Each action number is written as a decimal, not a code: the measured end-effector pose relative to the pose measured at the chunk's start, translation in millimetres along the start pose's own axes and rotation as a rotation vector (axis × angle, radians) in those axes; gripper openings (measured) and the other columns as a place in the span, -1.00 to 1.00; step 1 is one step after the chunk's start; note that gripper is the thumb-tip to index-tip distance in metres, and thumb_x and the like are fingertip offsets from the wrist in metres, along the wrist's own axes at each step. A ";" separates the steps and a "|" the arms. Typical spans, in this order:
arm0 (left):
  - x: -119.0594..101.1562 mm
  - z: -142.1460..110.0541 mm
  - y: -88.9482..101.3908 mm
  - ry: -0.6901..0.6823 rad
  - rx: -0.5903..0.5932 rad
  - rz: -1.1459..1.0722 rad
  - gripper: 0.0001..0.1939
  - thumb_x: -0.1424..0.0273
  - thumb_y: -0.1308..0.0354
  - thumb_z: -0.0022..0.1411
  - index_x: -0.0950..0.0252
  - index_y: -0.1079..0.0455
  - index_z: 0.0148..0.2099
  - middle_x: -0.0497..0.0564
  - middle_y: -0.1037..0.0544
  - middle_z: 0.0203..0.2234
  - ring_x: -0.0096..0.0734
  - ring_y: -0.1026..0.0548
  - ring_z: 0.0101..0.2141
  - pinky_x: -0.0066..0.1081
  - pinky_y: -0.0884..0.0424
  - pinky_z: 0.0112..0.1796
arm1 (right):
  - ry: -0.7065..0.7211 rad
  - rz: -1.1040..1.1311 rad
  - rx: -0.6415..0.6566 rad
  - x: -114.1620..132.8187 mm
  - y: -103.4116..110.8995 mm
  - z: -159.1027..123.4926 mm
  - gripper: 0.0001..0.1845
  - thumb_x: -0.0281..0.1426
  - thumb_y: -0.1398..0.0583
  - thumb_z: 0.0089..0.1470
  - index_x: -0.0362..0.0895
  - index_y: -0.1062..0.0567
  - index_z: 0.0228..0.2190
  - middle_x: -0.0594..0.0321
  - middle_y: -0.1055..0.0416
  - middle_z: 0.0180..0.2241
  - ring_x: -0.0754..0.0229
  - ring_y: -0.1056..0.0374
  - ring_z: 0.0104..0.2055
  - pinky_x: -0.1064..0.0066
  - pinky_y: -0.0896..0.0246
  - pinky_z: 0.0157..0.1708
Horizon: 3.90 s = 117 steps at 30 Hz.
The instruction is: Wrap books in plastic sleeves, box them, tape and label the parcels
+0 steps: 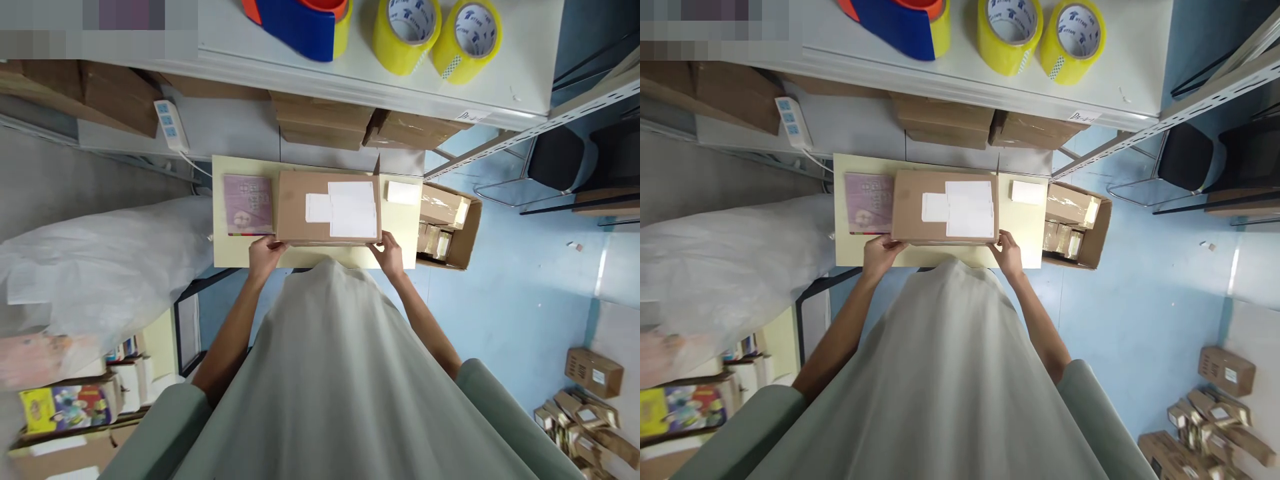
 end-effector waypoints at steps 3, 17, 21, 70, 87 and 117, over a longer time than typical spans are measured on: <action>21.1 -1.7 -10.2 0.034 0.035 0.032 -0.81 0.30 -0.37 0.04 0.20 -0.62 -0.25 0.07 -0.79 -0.29 0.06 -0.77 -0.10 -0.12 -0.68 -0.01 | -0.012 -0.071 0.132 -20.2 -19.8 -7.9 -0.72 -0.19 -0.24 0.43 -0.11 -0.64 -0.06 -0.12 -0.62 0.19 -0.09 -0.67 -0.05 0.01 -0.66 0.04; -44.7 72.3 -2.3 -0.124 -0.017 -0.139 -0.42 0.25 -0.36 0.30 0.35 -0.55 0.31 0.33 -0.69 0.22 -0.04 -0.68 0.19 -0.11 -0.58 0.26 | -0.102 0.485 0.038 -8.5 12.0 75.8 -0.05 0.41 -0.24 0.19 -0.18 -0.66 0.10 -0.19 -0.67 0.18 -0.13 -0.65 0.11 -0.10 -0.61 0.16; -57.0 64.2 3.7 -0.125 -0.027 -0.142 -0.39 0.33 -0.39 0.19 0.35 -0.56 0.28 0.29 -0.73 0.13 -0.08 -0.72 0.03 -0.12 -0.67 0.13 | -0.090 0.462 -0.020 10.9 19.2 66.5 -0.11 0.40 -0.29 0.15 -0.16 -0.68 0.01 -0.22 -0.65 0.17 -0.19 -0.66 0.08 -0.12 -0.63 0.13; -100.9 -68.9 -28.4 -0.740 0.161 0.638 -0.49 0.29 -0.33 0.48 0.12 -0.52 0.41 0.18 -0.67 0.20 0.12 -0.57 0.31 0.20 -0.34 0.48 | 0.146 0.018 -0.111 -10.1 50.2 46.4 -0.41 0.12 -0.21 0.46 -0.10 -0.69 0.08 -0.13 -0.60 0.31 -0.30 -0.44 0.41 -0.31 -0.29 0.47; -44.3 -51.1 -58.0 -0.654 -0.077 0.589 -0.81 0.36 -0.20 0.55 0.15 -0.59 0.11 0.24 -0.51 0.41 0.15 -0.23 0.58 0.28 -0.16 0.54 | 0.143 0.050 -0.088 -12.1 25.5 49.6 -0.28 0.18 -0.16 0.47 -0.16 -0.65 0.19 -0.22 -0.64 0.21 -0.28 -0.55 0.26 -0.20 -0.46 0.33; 120.3 162.4 93.3 -0.086 -0.095 0.110 -0.64 0.57 -0.27 0.27 0.25 -0.53 0.10 0.25 -0.59 0.15 -0.09 -0.72 -0.12 -0.01 -0.58 0.19 | -0.265 0.084 0.365 291.4 -259.6 86.9 -0.20 -0.05 -0.39 0.43 -0.29 -0.35 0.41 -0.12 -0.52 0.30 -0.07 -0.37 0.42 0.15 -0.30 0.44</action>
Point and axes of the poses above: each hand's wrist, its own z-axis towards the middle knuckle, its own y-axis out of the back of the hand, x = y × z, the point moved 2 cm from there along z, towards the middle knuckle
